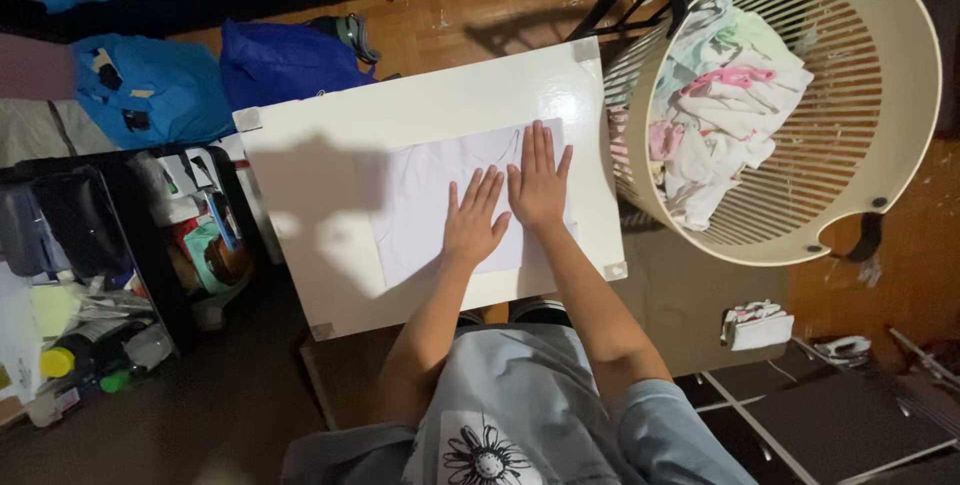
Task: The person folds several small garments, including a patterned top, a white tank top, a white shirt, and a pink-trimmed top, one by one on a white board. Each item is smoothed, folded into a compact rectangle, and placed on a nearby surface.
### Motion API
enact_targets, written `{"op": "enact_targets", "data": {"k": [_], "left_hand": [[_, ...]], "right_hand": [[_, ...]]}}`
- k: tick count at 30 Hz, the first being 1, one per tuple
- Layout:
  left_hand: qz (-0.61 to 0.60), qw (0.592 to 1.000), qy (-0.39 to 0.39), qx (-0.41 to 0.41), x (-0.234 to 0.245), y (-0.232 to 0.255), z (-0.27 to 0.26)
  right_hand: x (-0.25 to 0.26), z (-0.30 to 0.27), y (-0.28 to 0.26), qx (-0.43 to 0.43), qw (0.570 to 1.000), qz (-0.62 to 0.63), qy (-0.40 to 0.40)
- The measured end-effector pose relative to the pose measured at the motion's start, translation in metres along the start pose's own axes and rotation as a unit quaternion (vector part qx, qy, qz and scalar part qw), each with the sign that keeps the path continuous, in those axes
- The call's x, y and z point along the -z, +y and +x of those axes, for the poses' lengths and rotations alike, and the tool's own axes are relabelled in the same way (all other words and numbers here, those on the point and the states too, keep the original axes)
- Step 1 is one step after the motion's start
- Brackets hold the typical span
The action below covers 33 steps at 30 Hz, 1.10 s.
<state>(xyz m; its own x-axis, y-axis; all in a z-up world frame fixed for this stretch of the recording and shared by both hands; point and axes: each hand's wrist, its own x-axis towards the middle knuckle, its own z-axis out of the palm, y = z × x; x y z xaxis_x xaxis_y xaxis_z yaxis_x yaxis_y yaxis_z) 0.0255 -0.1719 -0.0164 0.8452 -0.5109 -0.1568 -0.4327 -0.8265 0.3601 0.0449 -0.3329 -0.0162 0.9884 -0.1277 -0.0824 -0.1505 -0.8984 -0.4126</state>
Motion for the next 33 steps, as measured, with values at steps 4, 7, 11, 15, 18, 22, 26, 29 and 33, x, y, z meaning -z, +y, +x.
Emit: {"op": "enact_targets", "data": {"k": [4,7,11,15,18,22,26,29,33], "left_hand": [[-0.011,1.000,-0.015,0.003,0.009,0.003,-0.002],[-0.017,0.999,-0.046,0.020,0.013,0.005,0.002],[0.006,0.996,-0.080,0.045,0.003,0.010,0.003],[0.035,0.999,-0.015,0.026,-0.009,0.027,-0.006],[0.014,0.999,-0.016,0.031,-0.014,0.049,-0.011],[-0.001,0.995,-0.065,0.079,-0.013,0.070,-0.010],[-0.008,0.995,-0.063,0.074,-0.013,0.079,-0.002],[-0.040,0.996,-0.036,0.068,-0.021,0.086,0.006],[-0.114,0.991,-0.024,0.071,-0.035,0.100,0.016]], "right_hand": [[0.008,-0.001,0.011,0.038,0.999,0.013,-0.002],[0.014,-0.025,0.015,0.066,0.998,0.024,-0.005],[0.028,-0.067,0.023,0.031,0.998,0.052,-0.003],[0.043,-0.090,0.025,-0.067,0.990,0.114,0.046],[0.047,-0.093,0.030,-0.160,0.955,0.247,0.045],[0.037,-0.082,0.043,-0.268,0.916,0.298,-0.026],[0.028,-0.073,0.060,-0.239,0.879,0.406,-0.069],[0.028,-0.068,0.071,-0.221,0.829,0.506,-0.088],[0.036,-0.060,0.083,-0.183,0.798,0.569,-0.077]]}}
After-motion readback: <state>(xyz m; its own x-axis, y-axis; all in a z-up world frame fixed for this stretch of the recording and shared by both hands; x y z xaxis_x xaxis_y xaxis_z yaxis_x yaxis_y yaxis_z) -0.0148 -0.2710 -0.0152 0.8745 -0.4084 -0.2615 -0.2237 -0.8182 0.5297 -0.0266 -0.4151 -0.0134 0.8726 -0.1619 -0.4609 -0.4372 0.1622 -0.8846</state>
